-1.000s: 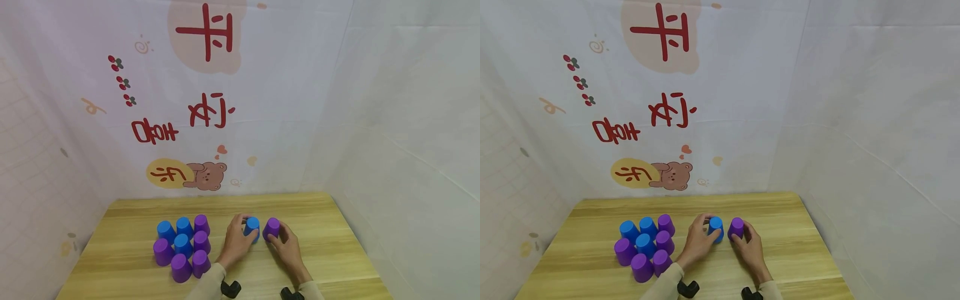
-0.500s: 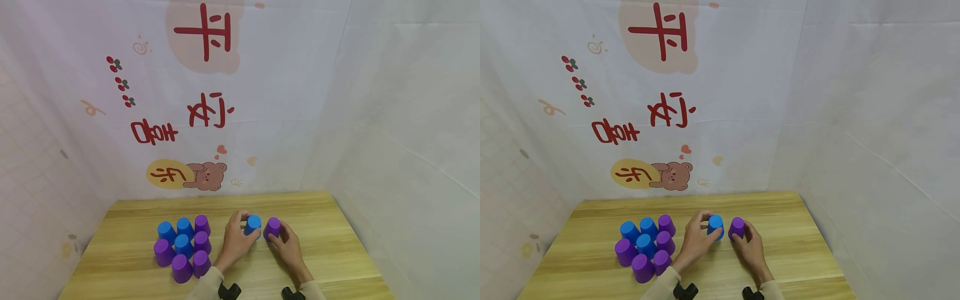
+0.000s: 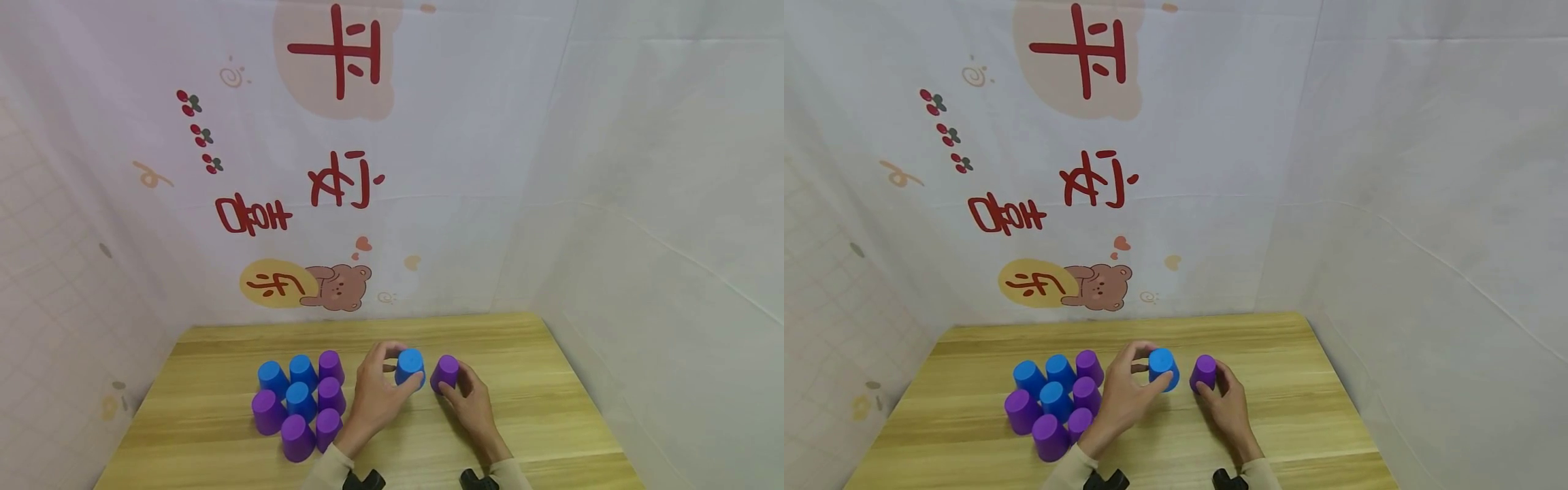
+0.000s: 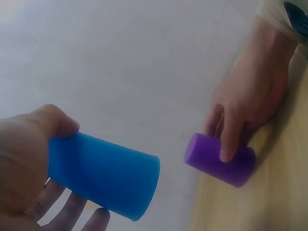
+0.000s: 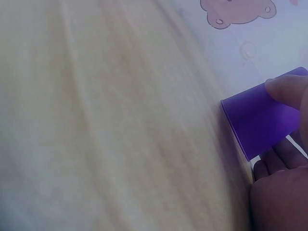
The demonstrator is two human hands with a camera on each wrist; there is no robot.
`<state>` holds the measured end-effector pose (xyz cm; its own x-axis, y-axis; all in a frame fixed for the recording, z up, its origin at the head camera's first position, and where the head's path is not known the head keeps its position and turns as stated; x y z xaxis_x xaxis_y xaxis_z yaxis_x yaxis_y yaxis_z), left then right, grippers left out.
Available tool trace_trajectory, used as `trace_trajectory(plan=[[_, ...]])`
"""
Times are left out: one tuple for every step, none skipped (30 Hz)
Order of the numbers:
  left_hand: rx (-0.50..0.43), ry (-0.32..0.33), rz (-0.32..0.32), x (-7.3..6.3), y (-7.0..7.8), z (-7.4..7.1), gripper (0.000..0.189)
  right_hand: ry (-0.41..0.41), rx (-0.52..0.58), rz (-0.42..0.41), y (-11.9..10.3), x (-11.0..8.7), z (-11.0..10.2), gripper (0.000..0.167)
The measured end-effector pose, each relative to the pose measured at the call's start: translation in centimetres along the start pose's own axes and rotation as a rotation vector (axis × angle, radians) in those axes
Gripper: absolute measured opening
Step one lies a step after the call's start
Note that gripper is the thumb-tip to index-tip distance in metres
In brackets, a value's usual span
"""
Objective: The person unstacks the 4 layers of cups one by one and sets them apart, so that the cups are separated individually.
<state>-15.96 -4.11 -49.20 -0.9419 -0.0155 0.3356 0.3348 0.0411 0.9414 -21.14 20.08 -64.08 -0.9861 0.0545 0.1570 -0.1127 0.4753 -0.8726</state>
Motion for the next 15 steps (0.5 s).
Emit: trace_trajectory(plan=[[-0.002,0.002,0.007,0.0,0.2,-0.2,0.049,-0.004,-0.002,0.001,0.0,0.0,0.0,0.061],[-0.004,0.006,0.013,-0.1,0.4,-0.4,0.049,-0.008,0.001,0.005,0.0,0.0,0.0,0.062],[-0.009,0.01,0.018,-0.1,0.6,-0.7,0.048,-0.01,0.001,0.004,0.0,0.0,0.0,0.062],[-0.008,0.016,0.029,-0.2,0.8,-0.9,0.047,-0.012,0.0,0.003,-0.1,0.0,0.0,0.062],[-0.007,0.024,0.034,-0.2,1.0,-1.1,0.046,-0.013,0.003,0.001,-0.1,0.0,0.0,0.062],[-0.011,0.032,0.04,-0.3,1.2,-1.4,0.046,-0.014,0.002,-0.002,-0.1,0.0,0.0,0.062],[-0.011,0.041,0.046,-0.4,1.4,-1.6,0.046,-0.014,0.002,-0.005,-0.2,0.0,-0.1,0.062],[-0.013,0.05,0.05,-0.4,1.5,-1.8,0.046,-0.013,0.002,-0.008,-0.2,0.0,-0.1,0.062],[-0.011,0.058,0.054,-0.5,1.7,-2.1,0.046,-0.013,0.002,-0.01,-0.2,0.0,-0.1,0.062],[-0.009,0.065,0.055,-0.5,1.9,-2.3,0.046,-0.013,0.002,-0.01,-0.2,0.0,-0.1,0.062],[-0.012,0.072,0.056,-0.6,2.0,-2.5,0.046,-0.013,0.004,-0.012,-0.3,0.0,-0.1,0.062],[-0.013,0.077,0.06,-0.7,2.2,-2.8,0.047,-0.013,0.0,-0.015,-0.3,0.0,-0.1,0.062],[-0.014,0.082,0.062,-0.7,2.4,-3.0,0.047,-0.013,0.001,-0.014,-0.3,0.0,-0.1,0.063],[-0.015,0.086,0.064,-0.7,2.5,-3.2,0.047,-0.015,-0.001,-0.016,-0.3,0.0,-0.1,0.063],[-0.015,0.092,0.066,-0.8,2.7,-3.5,0.047,-0.016,-0.006,-0.016,-0.3,0.1,-0.1,0.063]])
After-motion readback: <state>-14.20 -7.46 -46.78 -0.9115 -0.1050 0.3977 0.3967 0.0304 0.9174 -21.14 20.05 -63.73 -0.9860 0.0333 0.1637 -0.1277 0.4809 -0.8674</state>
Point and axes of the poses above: each hand's wrist, its own x-axis towards the middle knuckle, its own z-axis out of the palm, y = z × x, the point moved 2 cm from there along x, towards the middle knuckle, and after that the axes turned 15 degrees about -x, right-handed, at the moved point
